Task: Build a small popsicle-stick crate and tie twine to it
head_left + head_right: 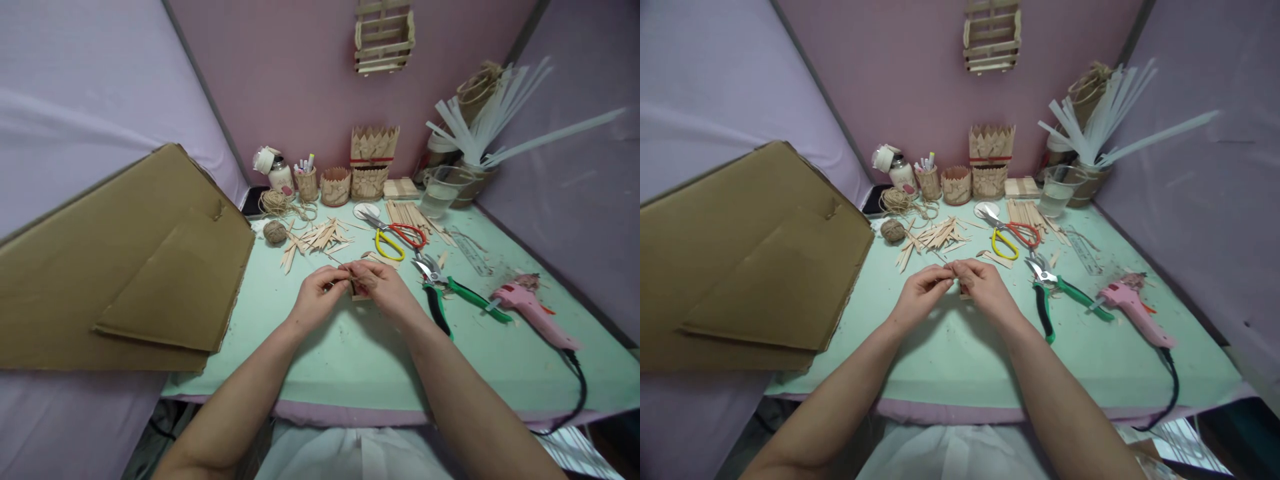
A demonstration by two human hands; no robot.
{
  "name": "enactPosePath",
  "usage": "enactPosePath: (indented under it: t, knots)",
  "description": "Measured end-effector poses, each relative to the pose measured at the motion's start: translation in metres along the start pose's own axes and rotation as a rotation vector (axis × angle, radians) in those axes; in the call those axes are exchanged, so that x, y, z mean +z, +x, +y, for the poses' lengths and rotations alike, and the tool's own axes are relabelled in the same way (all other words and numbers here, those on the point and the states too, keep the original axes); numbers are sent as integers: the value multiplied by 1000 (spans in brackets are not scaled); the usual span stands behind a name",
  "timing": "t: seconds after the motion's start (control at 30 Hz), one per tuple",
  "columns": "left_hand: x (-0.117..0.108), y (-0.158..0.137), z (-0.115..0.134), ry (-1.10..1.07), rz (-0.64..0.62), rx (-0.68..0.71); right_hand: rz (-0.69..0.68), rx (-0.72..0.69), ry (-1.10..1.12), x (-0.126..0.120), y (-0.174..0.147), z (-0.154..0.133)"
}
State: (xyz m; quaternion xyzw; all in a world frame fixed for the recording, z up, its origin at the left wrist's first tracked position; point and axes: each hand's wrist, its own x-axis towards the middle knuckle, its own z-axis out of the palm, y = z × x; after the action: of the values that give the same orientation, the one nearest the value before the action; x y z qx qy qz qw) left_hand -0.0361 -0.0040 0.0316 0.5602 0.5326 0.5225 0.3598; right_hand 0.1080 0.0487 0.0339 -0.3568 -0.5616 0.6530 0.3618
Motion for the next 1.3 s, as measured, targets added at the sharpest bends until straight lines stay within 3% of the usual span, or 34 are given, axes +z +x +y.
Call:
enactPosePath:
  t: [0.1,0.4,0.5,0.73,1.3]
  knots:
    - [0,0,2,68,-14,57,11,22,36,0,1,2]
    - [-1,-1,2,78,5,54,8,14,131,1,2,6]
    - [-2,0,1,101,11,67,88,-9,106,2,2,4]
    - [-2,-3,4,89,-143,132,329,-50,136,1,5,0]
    - [-3,-4,7,40,-261,149,381,-95,83,-1,5,0]
